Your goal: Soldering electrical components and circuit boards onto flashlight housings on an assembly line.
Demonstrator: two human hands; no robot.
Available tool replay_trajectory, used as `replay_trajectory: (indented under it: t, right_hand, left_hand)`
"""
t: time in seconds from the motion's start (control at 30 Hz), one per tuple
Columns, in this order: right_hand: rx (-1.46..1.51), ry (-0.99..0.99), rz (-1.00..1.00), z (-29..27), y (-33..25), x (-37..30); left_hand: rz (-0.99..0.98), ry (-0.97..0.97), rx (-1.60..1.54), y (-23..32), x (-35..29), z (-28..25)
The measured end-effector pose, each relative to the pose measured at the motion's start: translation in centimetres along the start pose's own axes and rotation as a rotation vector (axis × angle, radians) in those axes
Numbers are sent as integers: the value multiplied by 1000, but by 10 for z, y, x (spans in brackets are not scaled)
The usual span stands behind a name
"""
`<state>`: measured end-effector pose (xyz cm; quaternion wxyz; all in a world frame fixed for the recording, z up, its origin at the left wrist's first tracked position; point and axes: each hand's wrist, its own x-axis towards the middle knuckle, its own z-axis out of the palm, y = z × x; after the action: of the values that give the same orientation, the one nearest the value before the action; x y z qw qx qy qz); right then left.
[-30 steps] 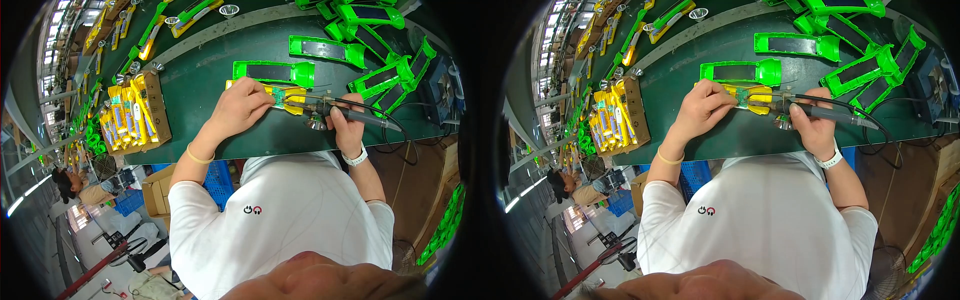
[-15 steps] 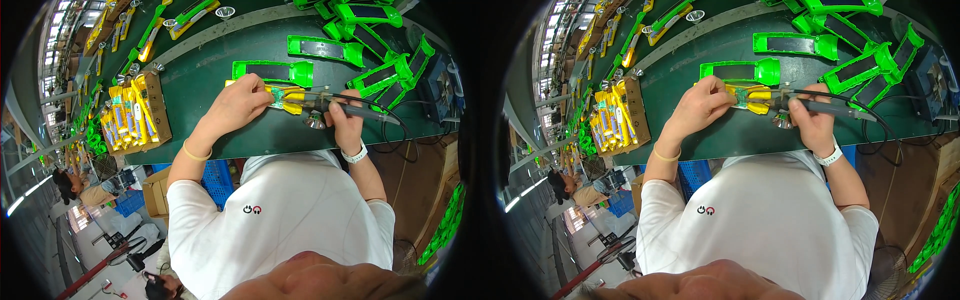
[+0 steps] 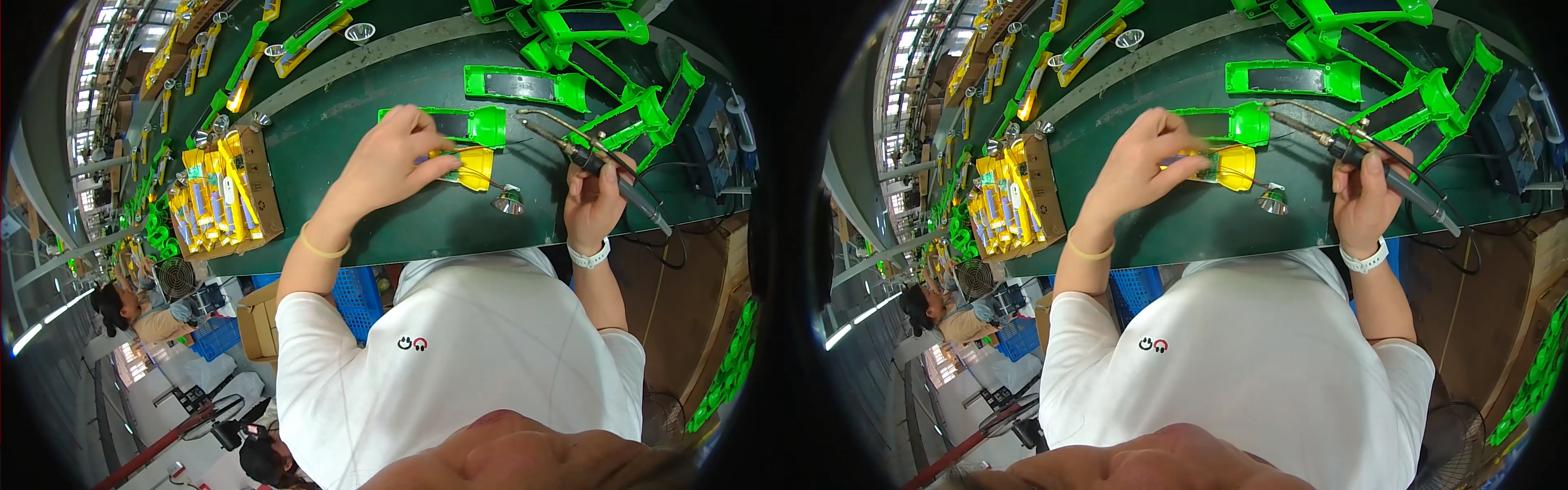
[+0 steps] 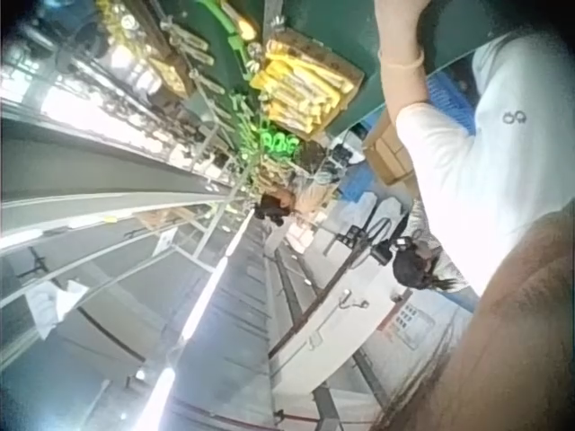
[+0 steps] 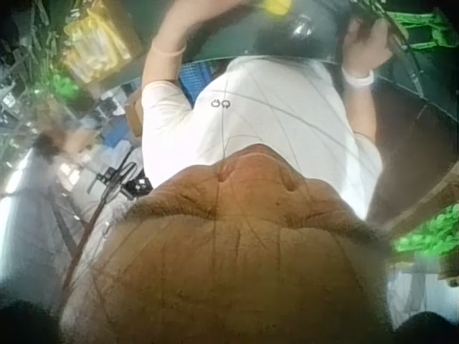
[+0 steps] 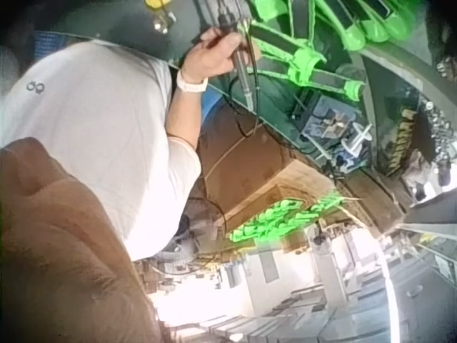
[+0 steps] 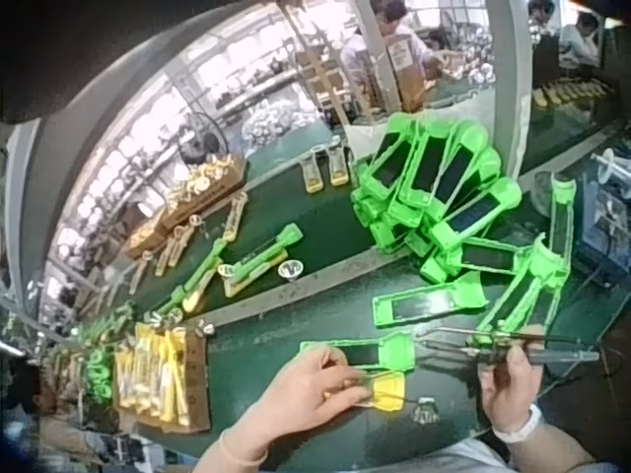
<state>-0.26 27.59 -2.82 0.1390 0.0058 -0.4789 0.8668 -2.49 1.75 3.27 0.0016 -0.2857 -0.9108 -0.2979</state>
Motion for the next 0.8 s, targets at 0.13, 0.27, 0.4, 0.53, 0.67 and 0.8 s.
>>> replay_trajectory:
  t: [0.13,0.27,0.4,0.53,0.67,0.8]
  right_hand:
    - [40,81,-19,8,-1,7]
    - [4,48,-38,2,-8,9]
    - [-3,63,-11,-1,-1,8]
    - [0,-13,42,3,-2,6]
    - [-156,-64,183,8,-7,9]
    - [-253,-222,186,4,-6,16]
  left_hand:
    - [40,107,127,14,28,36]
    - [-103,136,-318,5,23,33]
    - [-295,146,-202,14,7,33]
    - [-79,295,-13,1,0,50]
    - [-77,339,93,-9,4,47]
    - [-162,87,-13,-8,8,41]
